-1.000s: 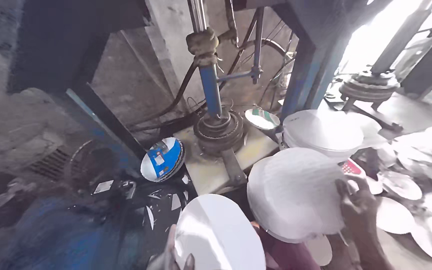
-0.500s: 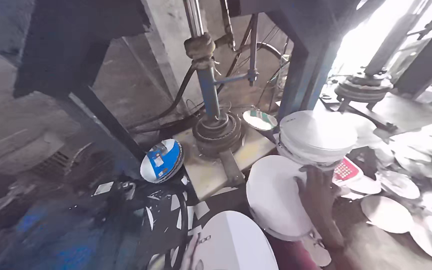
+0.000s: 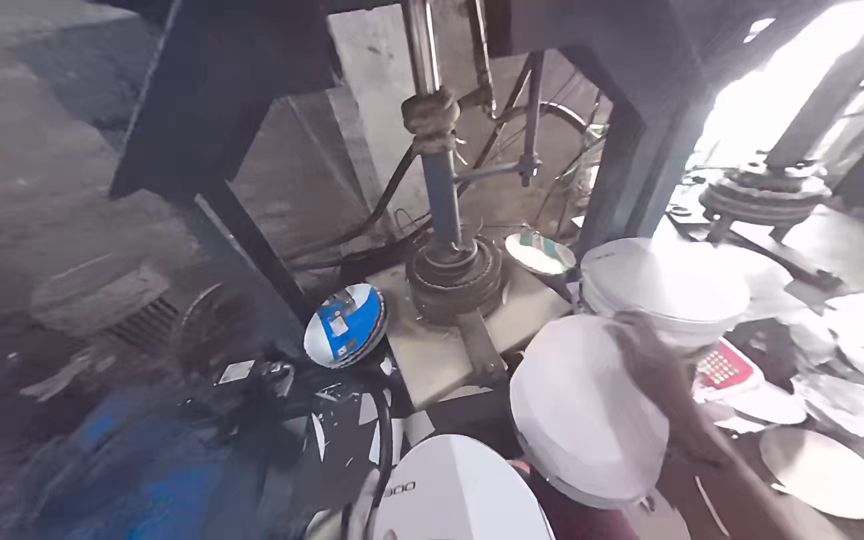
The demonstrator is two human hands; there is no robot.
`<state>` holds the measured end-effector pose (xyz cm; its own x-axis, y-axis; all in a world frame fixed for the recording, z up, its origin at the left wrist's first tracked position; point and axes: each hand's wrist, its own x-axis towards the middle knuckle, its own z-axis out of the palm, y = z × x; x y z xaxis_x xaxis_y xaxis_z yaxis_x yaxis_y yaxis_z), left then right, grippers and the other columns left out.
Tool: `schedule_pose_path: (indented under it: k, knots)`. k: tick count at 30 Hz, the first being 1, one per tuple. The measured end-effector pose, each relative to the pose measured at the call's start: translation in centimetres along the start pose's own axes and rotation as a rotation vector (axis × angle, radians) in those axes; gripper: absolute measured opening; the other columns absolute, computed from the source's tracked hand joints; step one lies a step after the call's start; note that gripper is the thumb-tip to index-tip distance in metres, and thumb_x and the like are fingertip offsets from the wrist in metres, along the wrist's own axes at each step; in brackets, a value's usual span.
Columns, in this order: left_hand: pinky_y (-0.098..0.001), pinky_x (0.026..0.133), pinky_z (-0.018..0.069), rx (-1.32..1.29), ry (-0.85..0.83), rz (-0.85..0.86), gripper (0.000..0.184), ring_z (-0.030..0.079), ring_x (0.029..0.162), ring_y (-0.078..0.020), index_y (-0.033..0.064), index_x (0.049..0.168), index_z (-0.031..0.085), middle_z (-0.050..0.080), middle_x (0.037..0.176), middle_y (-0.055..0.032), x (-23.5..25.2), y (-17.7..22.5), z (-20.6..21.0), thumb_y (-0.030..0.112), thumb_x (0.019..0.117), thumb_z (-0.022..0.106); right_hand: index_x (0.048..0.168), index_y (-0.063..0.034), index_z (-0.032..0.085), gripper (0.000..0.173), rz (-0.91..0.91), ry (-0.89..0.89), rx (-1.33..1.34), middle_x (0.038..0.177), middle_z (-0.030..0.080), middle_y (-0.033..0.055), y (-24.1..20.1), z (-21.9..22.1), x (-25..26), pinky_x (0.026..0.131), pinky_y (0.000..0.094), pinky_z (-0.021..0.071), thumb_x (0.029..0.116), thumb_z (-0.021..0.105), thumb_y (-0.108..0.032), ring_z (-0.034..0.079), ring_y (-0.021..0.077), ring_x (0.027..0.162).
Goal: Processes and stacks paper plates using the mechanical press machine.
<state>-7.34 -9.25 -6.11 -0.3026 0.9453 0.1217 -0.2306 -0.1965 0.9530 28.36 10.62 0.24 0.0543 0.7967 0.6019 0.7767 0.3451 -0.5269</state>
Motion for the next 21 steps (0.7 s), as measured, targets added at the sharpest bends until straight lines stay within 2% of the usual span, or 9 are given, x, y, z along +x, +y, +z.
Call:
schedule_pose_path:
  k: [2, 5, 8, 11, 13, 16, 18, 20, 21]
  knots:
    - [-0.0273, 0.101, 0.0530, -0.042, 0.000, 0.032, 0.049, 0.062, 0.118, -0.0026, 0.0046, 0.149, 0.039, 0.058, 0.142, 0.0068, 0.1, -0.4, -0.2, 0.003, 0.1003, 0.044, 0.114, 0.0131, 0.062, 0.032, 0.020, 0.067, 0.178, 0.101, 0.069, 0.0223, -2.0, -1.9, -1.7, 0.082, 0.0392, 0.0552, 0.1008, 0.052, -0.015, 0.068, 0.0219, 0.090]
    - [-0.0268, 0.102, 0.0527, -0.027, -0.124, 0.029, 0.044, 0.063, 0.118, -0.0027, 0.0050, 0.146, 0.047, 0.061, 0.138, 0.0077, 0.8, -1.0, 2.4, 0.007, 0.1012, 0.049, 0.114, 0.0036, 0.064, 0.023, 0.083, -0.273, 0.633, 0.097, 0.068, -0.0031, -5.7, -1.7, -6.5, 0.081, 0.0138, 0.0534, 0.1019, 0.052, -0.011, 0.062, -0.0071, 0.088]
    - [-0.0293, 0.096, 0.0570, -0.070, -0.218, -0.120, 0.045, 0.068, 0.108, -0.0065, -0.0056, 0.144, 0.041, 0.065, 0.130, -0.0023, 1.1, -1.4, 5.4, -0.004, 0.0997, 0.041, 0.105, -0.0011, 0.068, 0.024, 0.017, -0.443, 0.592, 0.093, 0.072, -0.0002, -5.8, 0.3, -6.4, 0.078, 0.0214, 0.0567, 0.1045, 0.048, -0.012, 0.067, 0.0018, 0.084]
    - [-0.0294, 0.094, 0.0580, -0.132, -0.189, -0.197, 0.047, 0.069, 0.104, -0.0066, -0.0046, 0.146, 0.040, 0.067, 0.127, -0.0020, 1.2, -2.4, 5.0, -0.006, 0.0995, 0.036, 0.133, 0.0001, 0.065, 0.049, -0.127, -0.316, -0.121, 0.136, 0.064, 0.0197, 0.5, 3.2, -2.7, 0.102, 0.0628, 0.0450, 0.1017, 0.055, -0.037, 0.061, 0.0403, 0.125]
    - [-0.0271, 0.093, 0.0574, -0.200, -0.122, -0.185, 0.046, 0.068, 0.105, -0.0040, 0.0034, 0.144, 0.044, 0.068, 0.125, 0.0038, 1.2, -2.9, 3.5, -0.003, 0.0995, 0.035, 0.137, -0.0017, 0.062, 0.060, -0.142, -0.349, -0.275, 0.147, 0.054, 0.0218, 3.5, 4.5, -1.4, 0.102, 0.0744, 0.0361, 0.1002, 0.055, -0.048, 0.050, 0.0491, 0.135]
    - [-0.0247, 0.088, 0.0592, -0.330, -0.024, -0.108, 0.042, 0.070, 0.101, -0.0020, 0.0197, 0.133, 0.058, 0.074, 0.115, 0.0109, 1.3, -2.2, 1.7, 0.003, 0.1007, 0.036, 0.125, 0.0070, 0.063, 0.046, -0.083, -0.225, -0.154, 0.133, 0.061, 0.0299, 2.7, 3.8, -1.2, 0.097, 0.0732, 0.0392, 0.0954, 0.067, -0.028, 0.055, 0.0536, 0.124]
    - [-0.0297, 0.094, 0.0568, -0.402, -0.077, -0.024, 0.039, 0.067, 0.111, -0.0082, 0.0133, 0.142, 0.051, 0.069, 0.127, 0.0028, 1.4, -3.1, -0.3, 0.011, 0.1036, 0.045, 0.122, 0.0098, 0.064, 0.037, 0.020, -0.130, -0.071, 0.119, 0.066, 0.0313, 1.6, 1.9, -1.6, 0.095, 0.0663, 0.0469, 0.0996, 0.060, -0.020, 0.064, 0.0500, 0.110]
    - [-0.0309, 0.093, 0.0578, -0.435, -0.056, -0.021, 0.042, 0.068, 0.110, -0.0095, 0.0162, 0.144, 0.053, 0.070, 0.126, 0.0021, 1.4, -2.7, -0.1, 0.017, 0.1018, 0.056, 0.108, 0.0075, 0.067, 0.027, 0.010, 0.007, 0.063, 0.090, 0.071, 0.0182, 0.3, -0.1, -2.2, 0.071, 0.0429, 0.0569, 0.0994, 0.054, -0.015, 0.070, 0.0245, 0.078]
    - [-0.0280, 0.091, 0.0586, -0.396, -0.025, -0.041, 0.040, 0.069, 0.106, -0.0059, 0.0199, 0.141, 0.056, 0.072, 0.121, 0.0069, 1.3, -1.8, 1.2, 0.015, 0.1013, 0.053, 0.105, 0.0053, 0.066, 0.024, 0.020, 0.011, 0.179, 0.087, 0.069, 0.0089, -0.7, -0.7, -2.9, 0.070, 0.0269, 0.0552, 0.0989, 0.053, -0.015, 0.065, 0.0085, 0.075]
